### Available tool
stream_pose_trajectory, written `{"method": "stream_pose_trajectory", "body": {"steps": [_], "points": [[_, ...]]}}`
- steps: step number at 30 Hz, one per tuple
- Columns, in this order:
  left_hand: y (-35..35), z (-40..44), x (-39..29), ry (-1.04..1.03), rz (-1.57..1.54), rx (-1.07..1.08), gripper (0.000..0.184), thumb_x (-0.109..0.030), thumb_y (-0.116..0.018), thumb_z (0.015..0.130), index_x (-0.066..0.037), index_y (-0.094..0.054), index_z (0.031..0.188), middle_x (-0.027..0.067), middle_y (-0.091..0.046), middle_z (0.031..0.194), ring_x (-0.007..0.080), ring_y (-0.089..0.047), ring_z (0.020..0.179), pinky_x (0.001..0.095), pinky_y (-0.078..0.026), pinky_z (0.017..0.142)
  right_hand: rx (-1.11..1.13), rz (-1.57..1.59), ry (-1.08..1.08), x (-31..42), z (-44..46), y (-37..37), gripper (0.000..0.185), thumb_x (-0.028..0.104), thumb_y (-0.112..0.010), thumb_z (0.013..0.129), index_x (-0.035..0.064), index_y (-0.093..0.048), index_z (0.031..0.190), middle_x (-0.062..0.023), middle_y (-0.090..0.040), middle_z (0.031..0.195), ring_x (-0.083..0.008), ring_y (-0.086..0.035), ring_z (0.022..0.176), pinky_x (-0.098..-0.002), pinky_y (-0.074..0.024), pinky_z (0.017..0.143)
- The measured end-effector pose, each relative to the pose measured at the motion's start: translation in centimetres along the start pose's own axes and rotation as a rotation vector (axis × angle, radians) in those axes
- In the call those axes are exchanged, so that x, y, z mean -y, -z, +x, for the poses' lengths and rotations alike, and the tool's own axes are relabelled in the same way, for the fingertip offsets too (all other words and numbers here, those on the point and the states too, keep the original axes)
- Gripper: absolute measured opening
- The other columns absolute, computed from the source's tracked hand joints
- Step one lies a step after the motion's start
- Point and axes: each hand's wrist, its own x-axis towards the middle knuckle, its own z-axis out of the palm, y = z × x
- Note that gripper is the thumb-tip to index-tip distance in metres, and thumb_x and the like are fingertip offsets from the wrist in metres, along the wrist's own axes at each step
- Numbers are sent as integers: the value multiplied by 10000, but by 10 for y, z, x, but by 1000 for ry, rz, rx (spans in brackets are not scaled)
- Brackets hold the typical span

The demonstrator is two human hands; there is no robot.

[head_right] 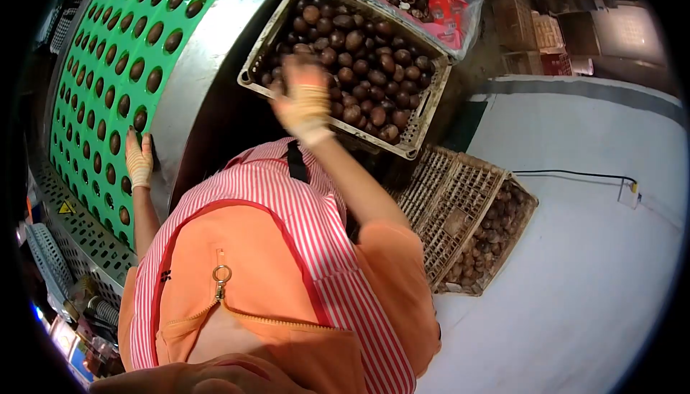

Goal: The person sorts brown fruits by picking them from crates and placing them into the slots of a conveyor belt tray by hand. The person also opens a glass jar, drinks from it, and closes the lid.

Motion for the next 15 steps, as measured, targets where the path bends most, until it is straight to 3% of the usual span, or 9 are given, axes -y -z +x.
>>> {"method": "stream_pose_trajectory", "body": {"steps": [1,3,4,5,6,7,9,12,15], "points": [[-3,6,-13,-35,-33,-36,602,-308,-573,913,25,-408,1387,241,-453,1399,408,-426,1284,441,-329,1094,-118,-165,-55,-29,-16,29,655,298,-686,777,30,-468,1333,-258,-471,1238,-412,-461,1147,-496,-397,979],[-5,18,-79,-117,-139,-143,636,-245,-656,847,79,-429,1344,265,-490,1341,399,-461,1250,435,-348,1082,34,-204,-439,-67,-43,90,784,371,-740,737,57,-432,1386,-265,-453,1297,-428,-483,1167,-497,-427,990],[6,17,-139,-104,-410,-44,654,-235,-698,818,68,-443,1338,251,-505,1331,367,-477,1249,423,-357,1078,23,-245,-497,-95,-61,97,859,415,-751,724,96,-388,1434,-259,-430,1355,-429,-470,1213,-484,-427,1013],[11,15,-192,-85,-628,122,670,-260,-717,807,52,-453,1339,249,-518,1313,356,-483,1246,412,-366,1073,164,-193,-670,-104,-69,110,901,455,-739,720,144,-349,1470,-249,-412,1393,-423,-461,1233,-471,-415,1029],[7,13,-232,-269,-498,157,689,-285,-730,798,25,-457,1349,239,-511,1323,338,-481,1257,399,-378,1066,373,-164,-731,-122,-75,112,922,492,-722,720,178,-320,1489,-248,-416,1395,-420,-446,1248,-475,-409,1034],[1,13,-266,-414,-579,334,697,-284,-721,807,-5,-440,1381,204,-505,1347,295,-471,1275,382,-366,1072,425,-184,-729,-122,-74,111,921,499,-716,722,175,-320,1488,-242,-425,1393,-417,-437,1258,-476,-406,1036],[-18,14,-323,-719,-422,527,717,-322,-710,793,-21,-435,1382,232,-435,1402,368,-441,1297,407,-365,1084,448,-165,-698,-123,-71,99,909,482,-721,725,180,-326,1485,-214,-448,1395,-411,-416,1281,-480,-407,1030],[-59,20,-378,-706,-212,782,702,-330,-708,778,-131,-447,1399,200,-393,1432,400,-490,1231,440,-422,1028,294,96,-515,-133,-56,77,888,442,-753,701,207,-370,1467,-210,-456,1398,-423,-457,1241,-485,-410,1027],[-105,25,-394,-761,10,875,709,-268,-730,760,-184,-444,1403,165,-403,1419,410,-492,1215,462,-439,1007,457,-207,-485,-105,-32,61,781,442,-752,714,241,-460,1410,-191,-436,1425,-396,-454,1250,-458,-416,1030]]}}
